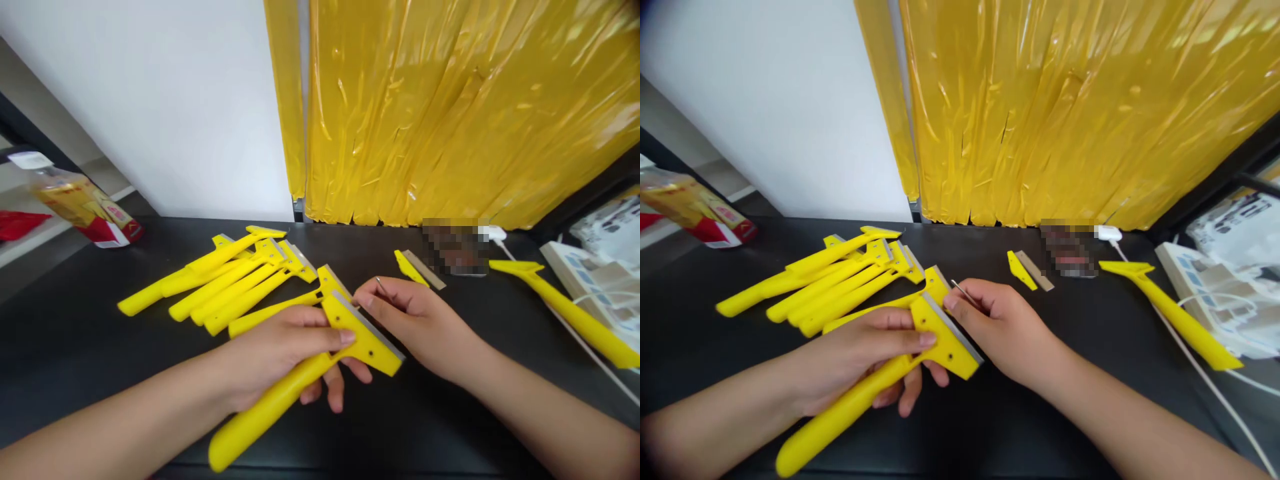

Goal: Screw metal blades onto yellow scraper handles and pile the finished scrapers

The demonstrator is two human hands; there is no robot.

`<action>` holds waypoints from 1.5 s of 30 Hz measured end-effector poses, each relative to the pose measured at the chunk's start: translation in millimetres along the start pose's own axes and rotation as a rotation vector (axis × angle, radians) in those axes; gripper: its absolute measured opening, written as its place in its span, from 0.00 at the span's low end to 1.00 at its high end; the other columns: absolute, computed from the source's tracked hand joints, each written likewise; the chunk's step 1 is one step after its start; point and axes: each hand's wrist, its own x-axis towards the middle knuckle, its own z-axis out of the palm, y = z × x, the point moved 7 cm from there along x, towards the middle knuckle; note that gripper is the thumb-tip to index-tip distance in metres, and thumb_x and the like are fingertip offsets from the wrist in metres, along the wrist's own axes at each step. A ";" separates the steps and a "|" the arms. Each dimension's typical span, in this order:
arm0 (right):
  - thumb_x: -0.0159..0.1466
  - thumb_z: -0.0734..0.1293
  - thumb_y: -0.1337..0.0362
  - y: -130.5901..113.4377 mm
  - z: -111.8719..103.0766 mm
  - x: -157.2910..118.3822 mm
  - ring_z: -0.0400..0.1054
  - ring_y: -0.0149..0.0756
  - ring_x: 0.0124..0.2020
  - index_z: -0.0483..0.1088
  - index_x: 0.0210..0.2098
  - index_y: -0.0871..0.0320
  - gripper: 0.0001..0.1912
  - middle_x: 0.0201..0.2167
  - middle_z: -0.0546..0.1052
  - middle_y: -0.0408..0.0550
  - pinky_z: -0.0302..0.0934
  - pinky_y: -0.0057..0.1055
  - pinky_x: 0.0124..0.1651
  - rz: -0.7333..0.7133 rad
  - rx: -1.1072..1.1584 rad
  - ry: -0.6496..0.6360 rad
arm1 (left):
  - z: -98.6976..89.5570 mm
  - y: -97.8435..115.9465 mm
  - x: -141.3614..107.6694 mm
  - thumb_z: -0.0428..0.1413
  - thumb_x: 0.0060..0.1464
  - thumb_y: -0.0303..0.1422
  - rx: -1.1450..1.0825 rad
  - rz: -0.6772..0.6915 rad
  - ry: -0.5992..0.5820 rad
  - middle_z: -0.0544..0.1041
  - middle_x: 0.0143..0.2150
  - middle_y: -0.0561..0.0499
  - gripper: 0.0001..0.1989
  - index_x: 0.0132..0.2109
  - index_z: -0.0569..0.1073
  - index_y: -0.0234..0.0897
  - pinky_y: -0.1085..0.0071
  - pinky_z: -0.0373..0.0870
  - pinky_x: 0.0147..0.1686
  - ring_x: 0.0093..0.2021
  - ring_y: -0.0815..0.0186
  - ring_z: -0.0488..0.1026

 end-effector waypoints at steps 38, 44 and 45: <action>0.66 0.74 0.48 32.2 -7.8 13.6 0.71 0.38 0.35 0.78 0.38 0.54 0.15 0.35 0.82 0.48 0.61 0.32 0.36 0.017 0.019 0.154 | -38.7 28.5 -1.6 0.59 0.69 0.38 -0.049 0.334 0.271 0.78 0.23 0.49 0.13 0.40 0.77 0.32 0.77 0.62 0.21 0.19 0.72 0.70; 0.57 0.81 0.50 33.5 -2.8 14.9 0.64 0.32 0.28 0.78 0.33 0.56 0.17 0.29 0.78 0.46 0.55 0.27 0.27 0.046 0.206 0.145 | -34.1 24.9 -1.0 0.61 0.67 0.39 -0.075 0.318 0.222 0.78 0.24 0.50 0.12 0.42 0.77 0.32 0.77 0.59 0.21 0.18 0.72 0.68; 0.56 0.82 0.51 33.6 -1.1 14.8 0.60 0.29 0.25 0.78 0.32 0.56 0.17 0.26 0.75 0.44 0.50 0.26 0.23 0.066 0.239 0.136 | -33.3 24.0 -1.3 0.61 0.68 0.40 -0.080 0.311 0.222 0.79 0.25 0.49 0.13 0.43 0.77 0.32 0.77 0.59 0.21 0.18 0.72 0.69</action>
